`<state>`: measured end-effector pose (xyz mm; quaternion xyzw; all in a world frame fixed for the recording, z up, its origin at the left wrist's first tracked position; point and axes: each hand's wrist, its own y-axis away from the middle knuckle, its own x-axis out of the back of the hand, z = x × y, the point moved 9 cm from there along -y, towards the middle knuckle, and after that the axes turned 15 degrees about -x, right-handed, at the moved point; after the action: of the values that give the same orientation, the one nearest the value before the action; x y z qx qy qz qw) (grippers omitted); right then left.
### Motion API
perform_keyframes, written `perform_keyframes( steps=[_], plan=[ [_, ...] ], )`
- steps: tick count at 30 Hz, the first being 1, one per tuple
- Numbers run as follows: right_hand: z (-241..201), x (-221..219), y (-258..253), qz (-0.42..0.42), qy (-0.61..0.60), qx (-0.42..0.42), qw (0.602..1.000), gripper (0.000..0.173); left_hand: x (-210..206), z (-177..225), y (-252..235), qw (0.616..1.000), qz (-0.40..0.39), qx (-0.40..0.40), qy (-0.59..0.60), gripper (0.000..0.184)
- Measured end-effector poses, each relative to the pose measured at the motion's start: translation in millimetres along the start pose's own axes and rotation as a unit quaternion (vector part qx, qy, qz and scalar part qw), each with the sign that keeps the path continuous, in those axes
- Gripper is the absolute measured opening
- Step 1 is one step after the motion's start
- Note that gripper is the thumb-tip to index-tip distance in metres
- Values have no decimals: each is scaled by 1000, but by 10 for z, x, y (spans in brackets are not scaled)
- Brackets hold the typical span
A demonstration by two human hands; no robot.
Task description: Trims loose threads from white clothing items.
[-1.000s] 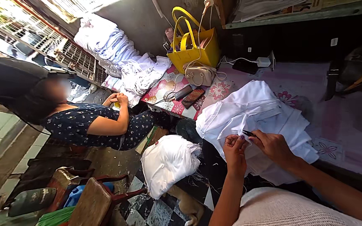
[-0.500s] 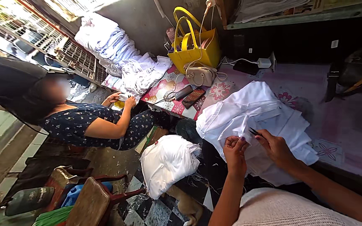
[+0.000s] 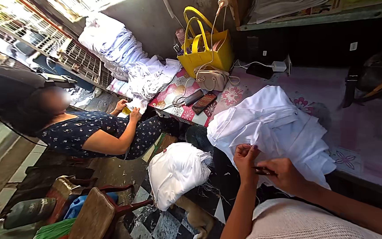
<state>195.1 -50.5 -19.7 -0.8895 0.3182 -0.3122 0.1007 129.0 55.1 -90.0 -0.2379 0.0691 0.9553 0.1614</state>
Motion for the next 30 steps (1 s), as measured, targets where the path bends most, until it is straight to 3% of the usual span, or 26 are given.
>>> perform_keyframes(
  steps=[2, 4, 6, 19, 28, 30],
  plan=[
    [34, 49, -3, 2, 12, -12, 1000, 22, -7, 7, -7, 1000, -2, -4, 1, 16],
    [150, 165, -138, 12, 53, -58, 997, 46, -11, 5, 5, 1000, -8, -10, -2, 15],
    [262, 243, -263, 27, 108, -74, 991, 54, -17, 7, 12, 1000, -4, -5, 11, 16],
    [331, 193, -309, 79, 231, 14, 970, 50, -39, 13, 11, 1000, -5, -16, 6, 18],
    [174, 183, -404, 57, 135, -42, 988, 54, 109, 4, 83, 989, -50, -107, -92, 21],
    [150, 35, -403, 44, 183, -42, 981, 41, 193, -43, 111, 984, -57, -98, -135, 22]
  ],
)
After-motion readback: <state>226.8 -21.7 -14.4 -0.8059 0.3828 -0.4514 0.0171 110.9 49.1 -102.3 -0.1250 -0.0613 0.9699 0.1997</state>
